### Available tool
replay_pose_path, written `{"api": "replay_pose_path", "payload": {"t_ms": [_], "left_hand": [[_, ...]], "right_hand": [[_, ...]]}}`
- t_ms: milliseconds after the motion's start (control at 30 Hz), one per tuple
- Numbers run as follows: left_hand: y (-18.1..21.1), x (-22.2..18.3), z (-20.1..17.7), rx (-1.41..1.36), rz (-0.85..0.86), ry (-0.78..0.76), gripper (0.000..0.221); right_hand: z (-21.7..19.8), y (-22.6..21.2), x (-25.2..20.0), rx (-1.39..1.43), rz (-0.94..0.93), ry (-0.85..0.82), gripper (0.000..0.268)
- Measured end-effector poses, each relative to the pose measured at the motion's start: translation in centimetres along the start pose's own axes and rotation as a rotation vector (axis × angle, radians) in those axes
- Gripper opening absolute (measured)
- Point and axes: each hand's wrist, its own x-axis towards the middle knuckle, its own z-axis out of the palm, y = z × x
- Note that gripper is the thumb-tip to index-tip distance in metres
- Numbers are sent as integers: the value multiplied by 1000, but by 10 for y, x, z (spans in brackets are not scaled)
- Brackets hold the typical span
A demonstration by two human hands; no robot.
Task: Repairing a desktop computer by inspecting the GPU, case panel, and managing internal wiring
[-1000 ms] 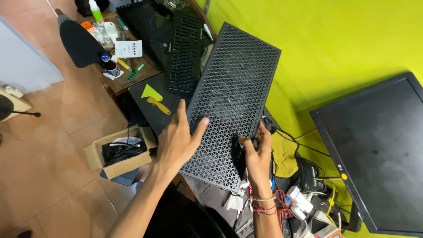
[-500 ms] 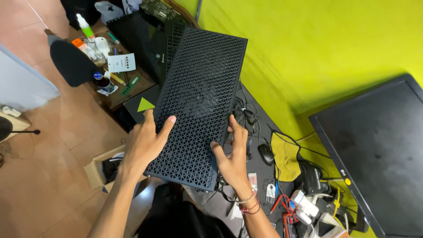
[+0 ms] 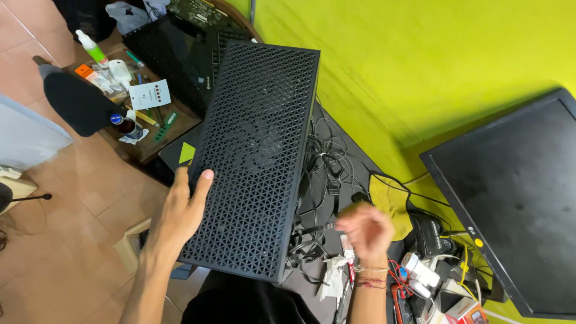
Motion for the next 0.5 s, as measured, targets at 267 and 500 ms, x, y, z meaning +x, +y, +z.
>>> {"api": "replay_pose_path", "payload": {"t_ms": [267,500], "left_hand": [[-8,23,-7,-4,-4,3,71],[-5,19,-13,-34,5,-9,67]], "right_hand": [[-16,42,62,-522,213,434,27],[-32,116,105,-722,511,463,79]]}}
